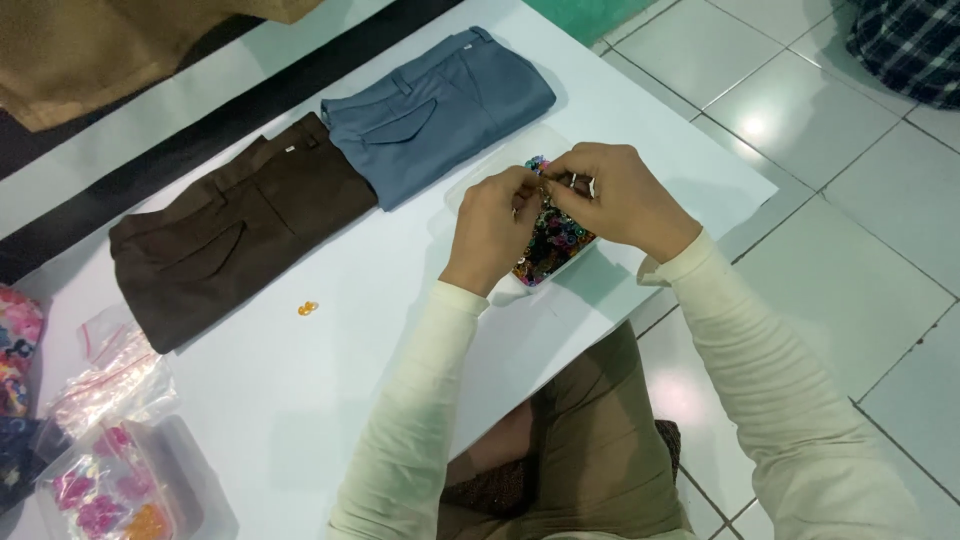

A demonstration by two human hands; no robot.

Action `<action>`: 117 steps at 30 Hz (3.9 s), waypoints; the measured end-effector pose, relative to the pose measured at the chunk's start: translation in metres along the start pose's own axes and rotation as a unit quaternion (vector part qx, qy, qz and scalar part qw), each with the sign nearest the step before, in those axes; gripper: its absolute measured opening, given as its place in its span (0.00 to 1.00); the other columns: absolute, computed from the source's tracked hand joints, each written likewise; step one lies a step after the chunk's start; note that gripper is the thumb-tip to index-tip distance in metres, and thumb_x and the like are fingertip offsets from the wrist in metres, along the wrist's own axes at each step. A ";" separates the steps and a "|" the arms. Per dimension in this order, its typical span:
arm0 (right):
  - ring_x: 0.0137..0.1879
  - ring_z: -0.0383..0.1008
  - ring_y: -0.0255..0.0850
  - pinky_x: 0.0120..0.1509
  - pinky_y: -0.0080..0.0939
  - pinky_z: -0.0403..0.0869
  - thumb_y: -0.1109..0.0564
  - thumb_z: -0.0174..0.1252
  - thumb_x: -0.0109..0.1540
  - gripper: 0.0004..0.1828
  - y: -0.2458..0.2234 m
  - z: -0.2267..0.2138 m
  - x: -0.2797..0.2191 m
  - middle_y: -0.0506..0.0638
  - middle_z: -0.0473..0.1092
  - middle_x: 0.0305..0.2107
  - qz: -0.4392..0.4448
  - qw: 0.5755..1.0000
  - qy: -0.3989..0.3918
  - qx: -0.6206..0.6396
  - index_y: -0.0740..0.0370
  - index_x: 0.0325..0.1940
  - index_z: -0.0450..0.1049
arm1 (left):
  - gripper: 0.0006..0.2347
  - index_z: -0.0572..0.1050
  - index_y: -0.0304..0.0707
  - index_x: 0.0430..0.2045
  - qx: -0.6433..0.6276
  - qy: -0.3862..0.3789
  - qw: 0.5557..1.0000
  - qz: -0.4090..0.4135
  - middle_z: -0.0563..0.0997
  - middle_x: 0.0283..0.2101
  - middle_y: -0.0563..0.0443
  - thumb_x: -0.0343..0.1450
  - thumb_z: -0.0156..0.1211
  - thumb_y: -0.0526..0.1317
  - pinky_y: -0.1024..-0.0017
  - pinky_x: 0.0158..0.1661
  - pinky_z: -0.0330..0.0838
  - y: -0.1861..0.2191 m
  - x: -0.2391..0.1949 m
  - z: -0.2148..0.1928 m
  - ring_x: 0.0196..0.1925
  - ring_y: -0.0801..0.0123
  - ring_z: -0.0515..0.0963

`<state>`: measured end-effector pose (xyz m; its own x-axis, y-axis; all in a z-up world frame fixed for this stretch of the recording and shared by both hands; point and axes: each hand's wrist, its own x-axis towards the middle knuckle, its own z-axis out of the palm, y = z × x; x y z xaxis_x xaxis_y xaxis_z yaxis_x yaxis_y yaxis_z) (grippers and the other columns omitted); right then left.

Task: Picking up small bear-shaped beads and placing them into small plastic zip-lock bags.

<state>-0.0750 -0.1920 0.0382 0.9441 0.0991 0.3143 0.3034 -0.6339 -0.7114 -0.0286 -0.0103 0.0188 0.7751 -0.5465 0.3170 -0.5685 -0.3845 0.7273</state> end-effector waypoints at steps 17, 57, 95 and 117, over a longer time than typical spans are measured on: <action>0.28 0.74 0.44 0.30 0.39 0.68 0.64 0.63 0.60 0.06 -0.105 0.129 -0.007 0.57 0.75 0.27 -0.183 0.967 -0.136 0.110 0.64 0.41 0.82 | 0.08 0.79 0.39 0.36 0.142 0.259 0.955 -0.029 0.81 0.34 0.48 0.68 0.66 0.27 0.60 0.44 0.76 -0.102 -0.200 -0.104 0.41 0.55 0.80; 0.38 0.78 0.47 0.35 0.40 0.76 0.63 0.59 0.68 0.06 -0.105 0.256 0.051 0.55 0.71 0.30 -0.140 0.966 -0.217 0.017 0.67 0.46 0.80 | 0.05 0.83 0.34 0.36 0.127 0.237 0.934 -0.235 0.84 0.32 0.46 0.69 0.66 0.31 0.70 0.44 0.67 -0.131 -0.206 -0.137 0.39 0.61 0.80; 0.38 0.80 0.52 0.37 0.44 0.81 0.63 0.61 0.60 0.10 -0.062 0.255 0.016 0.59 0.72 0.31 -0.061 0.984 -0.137 0.096 0.67 0.46 0.77 | 0.11 0.66 0.42 0.17 0.356 0.224 0.895 -0.151 0.68 0.19 0.51 0.66 0.64 0.32 0.62 0.32 0.70 -0.162 -0.247 -0.098 0.25 0.55 0.74; 0.43 0.79 0.56 0.46 0.55 0.79 0.62 0.56 0.62 0.16 -0.100 0.051 -0.071 0.65 0.75 0.39 0.057 0.952 -0.245 0.172 0.69 0.52 0.78 | 0.04 0.79 0.42 0.34 0.142 0.096 0.982 -0.078 0.80 0.31 0.52 0.69 0.64 0.31 0.68 0.39 0.74 0.010 -0.176 -0.037 0.38 0.60 0.81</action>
<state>-0.1658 -0.0968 0.0551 0.8946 0.4442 -0.0493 0.1396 -0.3826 -0.9133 -0.1605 0.1090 -0.0071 0.8815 -0.3241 0.3433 -0.4707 -0.6592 0.5864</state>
